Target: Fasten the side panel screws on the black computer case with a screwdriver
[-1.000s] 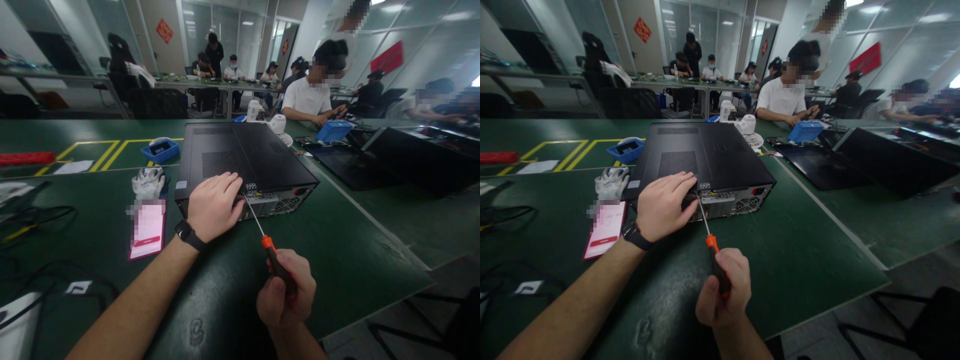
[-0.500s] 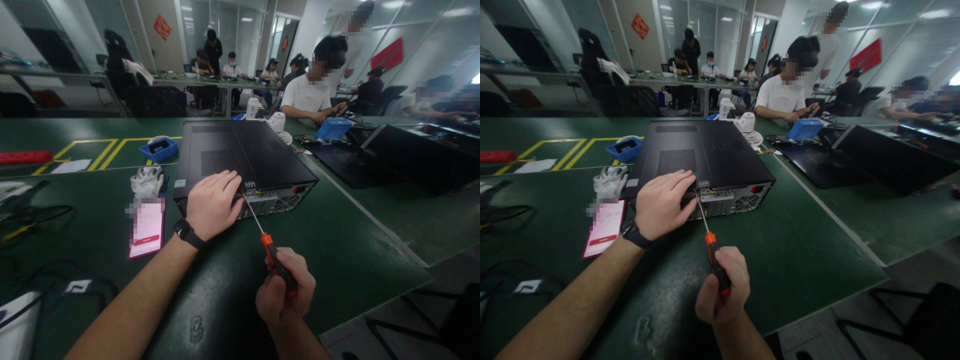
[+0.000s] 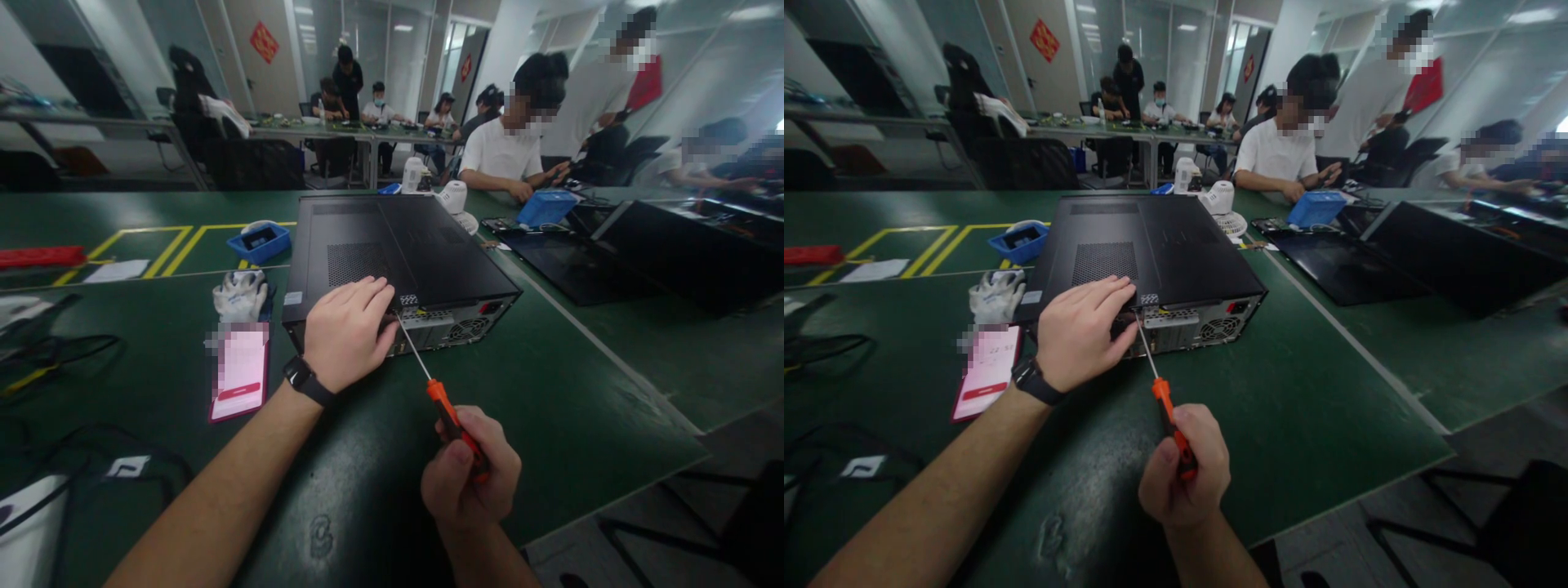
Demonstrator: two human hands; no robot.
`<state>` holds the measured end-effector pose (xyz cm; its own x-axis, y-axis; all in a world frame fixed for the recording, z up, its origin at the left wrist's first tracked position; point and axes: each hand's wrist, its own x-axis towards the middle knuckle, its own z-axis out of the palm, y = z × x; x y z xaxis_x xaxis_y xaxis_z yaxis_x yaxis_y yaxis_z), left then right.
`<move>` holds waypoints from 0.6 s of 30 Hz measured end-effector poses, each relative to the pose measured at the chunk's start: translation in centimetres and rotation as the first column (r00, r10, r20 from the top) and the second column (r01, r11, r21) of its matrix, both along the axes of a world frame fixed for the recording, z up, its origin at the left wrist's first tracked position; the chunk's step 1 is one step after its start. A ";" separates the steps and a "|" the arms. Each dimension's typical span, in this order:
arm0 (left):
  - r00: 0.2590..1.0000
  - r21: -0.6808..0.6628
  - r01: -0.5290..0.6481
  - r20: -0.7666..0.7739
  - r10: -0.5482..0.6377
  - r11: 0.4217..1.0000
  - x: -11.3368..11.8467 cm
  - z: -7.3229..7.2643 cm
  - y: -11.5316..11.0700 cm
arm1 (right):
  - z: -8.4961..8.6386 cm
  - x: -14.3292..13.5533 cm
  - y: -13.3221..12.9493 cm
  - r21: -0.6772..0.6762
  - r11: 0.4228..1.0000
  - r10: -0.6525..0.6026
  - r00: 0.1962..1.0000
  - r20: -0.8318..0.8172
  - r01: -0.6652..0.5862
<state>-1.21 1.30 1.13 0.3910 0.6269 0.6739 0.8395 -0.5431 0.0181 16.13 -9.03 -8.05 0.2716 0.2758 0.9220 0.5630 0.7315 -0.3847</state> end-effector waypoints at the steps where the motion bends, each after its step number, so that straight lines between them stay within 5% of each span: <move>1: 1.000 0.001 0.000 0.002 0.000 1.000 0.0 0.0 0.0 | -0.2 0.1 0.0 0.002 1.000 -0.009 1.000 0.007 0.009; 8: 1.000 0.002 -0.005 -0.008 0.005 1.000 0.0 0.0 0.0 | 0.2 0.0 0.0 -0.034 0.998 0.058 0.998 -0.027 -0.059; 18: 1.000 0.010 0.001 -0.002 -0.001 1.000 0.0 0.0 0.0 | -0.1 0.1 -0.2 -0.016 0.999 -0.048 0.999 0.024 0.049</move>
